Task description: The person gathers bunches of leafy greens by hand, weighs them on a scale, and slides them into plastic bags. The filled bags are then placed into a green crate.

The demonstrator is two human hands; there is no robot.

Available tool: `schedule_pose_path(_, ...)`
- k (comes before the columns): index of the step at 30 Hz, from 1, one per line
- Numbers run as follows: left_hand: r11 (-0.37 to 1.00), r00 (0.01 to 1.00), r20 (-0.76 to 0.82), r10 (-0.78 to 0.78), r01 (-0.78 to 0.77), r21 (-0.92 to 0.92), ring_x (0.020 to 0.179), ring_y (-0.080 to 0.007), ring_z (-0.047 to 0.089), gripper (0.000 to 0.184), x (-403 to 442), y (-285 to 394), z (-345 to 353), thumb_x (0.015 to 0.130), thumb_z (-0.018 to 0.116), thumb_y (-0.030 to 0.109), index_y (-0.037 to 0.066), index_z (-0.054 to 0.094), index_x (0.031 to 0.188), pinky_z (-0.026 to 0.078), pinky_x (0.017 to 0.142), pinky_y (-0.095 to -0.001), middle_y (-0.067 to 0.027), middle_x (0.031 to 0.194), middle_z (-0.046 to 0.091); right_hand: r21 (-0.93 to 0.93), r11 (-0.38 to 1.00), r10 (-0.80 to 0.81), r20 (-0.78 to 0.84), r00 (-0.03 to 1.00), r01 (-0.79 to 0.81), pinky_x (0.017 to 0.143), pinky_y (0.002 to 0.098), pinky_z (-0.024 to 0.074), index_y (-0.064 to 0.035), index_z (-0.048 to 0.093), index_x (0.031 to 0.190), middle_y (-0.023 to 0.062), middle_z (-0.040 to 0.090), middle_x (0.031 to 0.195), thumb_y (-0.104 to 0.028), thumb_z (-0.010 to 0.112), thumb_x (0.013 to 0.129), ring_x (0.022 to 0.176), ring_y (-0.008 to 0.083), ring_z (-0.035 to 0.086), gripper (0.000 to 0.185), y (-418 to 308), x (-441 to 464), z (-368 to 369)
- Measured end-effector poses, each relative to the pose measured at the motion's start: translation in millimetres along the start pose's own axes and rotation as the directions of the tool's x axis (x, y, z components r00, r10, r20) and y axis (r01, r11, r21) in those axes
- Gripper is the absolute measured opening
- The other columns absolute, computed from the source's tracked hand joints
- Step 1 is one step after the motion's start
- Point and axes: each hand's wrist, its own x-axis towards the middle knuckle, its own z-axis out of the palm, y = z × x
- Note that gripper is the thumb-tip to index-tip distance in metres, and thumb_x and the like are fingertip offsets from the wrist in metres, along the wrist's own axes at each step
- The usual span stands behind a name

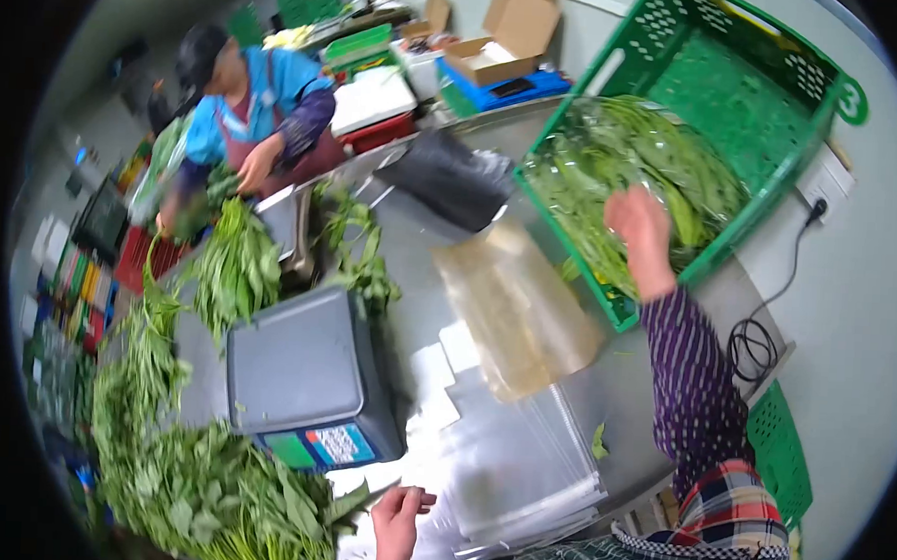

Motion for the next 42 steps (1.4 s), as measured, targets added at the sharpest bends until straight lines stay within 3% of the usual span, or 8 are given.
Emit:
schedule_pose_path(5,0.999,0.987,0.16,-0.01,0.003,0.047,0.08,-0.0145,0.065,0.025,8,-15,3,0.093,0.058,0.019,-0.005,0.065,0.096,0.051,0.073,-0.0271,-0.0114,0.087,0.07,-0.838,0.412,0.217,0.473,0.854,0.359,0.078,0.0425,0.0501,-0.0016,0.052,0.118,0.0173,0.064,0.1,-0.041,0.074,0.075,0.089,0.0311,0.063,0.063,71,-164,63)
schedule_pose_path(10,0.958,0.959,0.23,0.162,-0.209,0.197,0.069,-0.0146,0.06,0.023,-4,-23,-7,0.09,0.059,0.024,0.002,0.065,0.095,0.049,0.065,-0.0308,-0.0095,0.078,0.066,-0.781,0.19,0.361,0.619,0.697,0.595,0.064,0.0503,0.0476,-0.0014,0.062,0.085,0.0228,0.062,0.072,-0.018,0.06,0.078,0.072,0.0425,0.061,0.018,162,-178,58)
schedule_pose_path(12,0.942,0.965,0.104,0.241,-0.258,0.215,0.069,-0.016,0.061,0.023,-14,-38,-40,0.089,0.06,0.024,0.002,0.065,0.094,0.049,0.064,-0.0312,-0.0101,0.077,0.066,-0.712,0.11,0.13,0.702,0.7,0.693,0.06,0.0501,0.0474,-0.0016,0.062,0.077,0.0232,0.061,0.068,-0.012,0.058,0.077,0.065,0.0419,0.06,0.011,132,-183,75)
schedule_pose_path(17,0.905,0.876,-0.366,0.314,-0.16,0.393,0.066,-0.0188,0.063,0.022,-50,-106,-159,0.087,0.062,0.023,0.004,0.067,0.096,0.051,0.063,-0.0321,-0.0111,0.077,0.067,-0.511,0.04,0.355,0.811,0.466,0.859,0.056,0.0432,0.0493,-0.0015,0.064,0.079,0.0176,0.064,0.069,-0.017,0.066,0.075,0.059,0.0351,0.062,0.016,29,-268,120)
schedule_pose_path(21,0.812,0.578,-0.697,0.425,0.097,0.575,0.064,-0.0283,0.064,0.018,-89,-131,-265,0.083,0.064,0.022,0.004,0.068,0.085,0.051,0.059,-0.0376,-0.0118,0.073,0.066,-0.781,0.542,0.771,0.609,0.185,0.311,0.068,0.0292,0.0527,0.0009,0.068,0.099,0.0116,0.07,0.082,-0.028,0.073,0.08,0.077,0.017,0.068,0.035,57,-396,169)
schedule_pose_path(25,0.643,0.498,-0.641,0.584,0.198,0.74,0.097,-0.0318,0.058,0.032,-98,-152,-319,0.08,0.066,0.022,0.003,0.059,0.104,0.047,0.081,-0.0404,-0.0152,0.107,0.06,-0.828,0.455,0.835,0.524,-0.165,-0.329,0.075,0.0284,0.0528,0.0114,0.052,0.121,0.0153,0.065,0.099,-0.026,0.067,0.088,0.083,0.0195,0.065,0.052,127,-520,222)
schedule_pose_path(32,0.671,0.478,-0.704,0.524,0.278,0.688,0.101,-0.0343,0.055,0.057,-79,-165,-356,0.074,0.068,0.027,-0.003,0.052,0.12,0.045,0.087,-0.0447,-0.0192,0.114,0.057,-0.675,0.311,0.906,0.424,-0.006,-0.669,0.062,0.0307,0.0515,-0.0031,0.056,0.082,0.008,0.059,0.075,-0.026,0.065,0.089,0.068,0.0162,0.058,0.026,200,-605,287)
schedule_pose_path(42,0.532,0.592,-0.59,0.549,0.296,0.793,0.08,-0.0228,0.053,0.023,-33,-181,-359,0.071,0.06,0.014,-0.002,0.061,0.088,0.044,0.064,-0.035,-0.0122,0.085,0.054,-0.415,0.269,0.845,0.534,0.007,-0.869,0.079,0.032,0.0496,-0.0058,0.054,0.123,0.0068,0.058,0.104,-0.032,0.068,0.087,0.084,0.0191,0.057,0.046,234,-639,349)
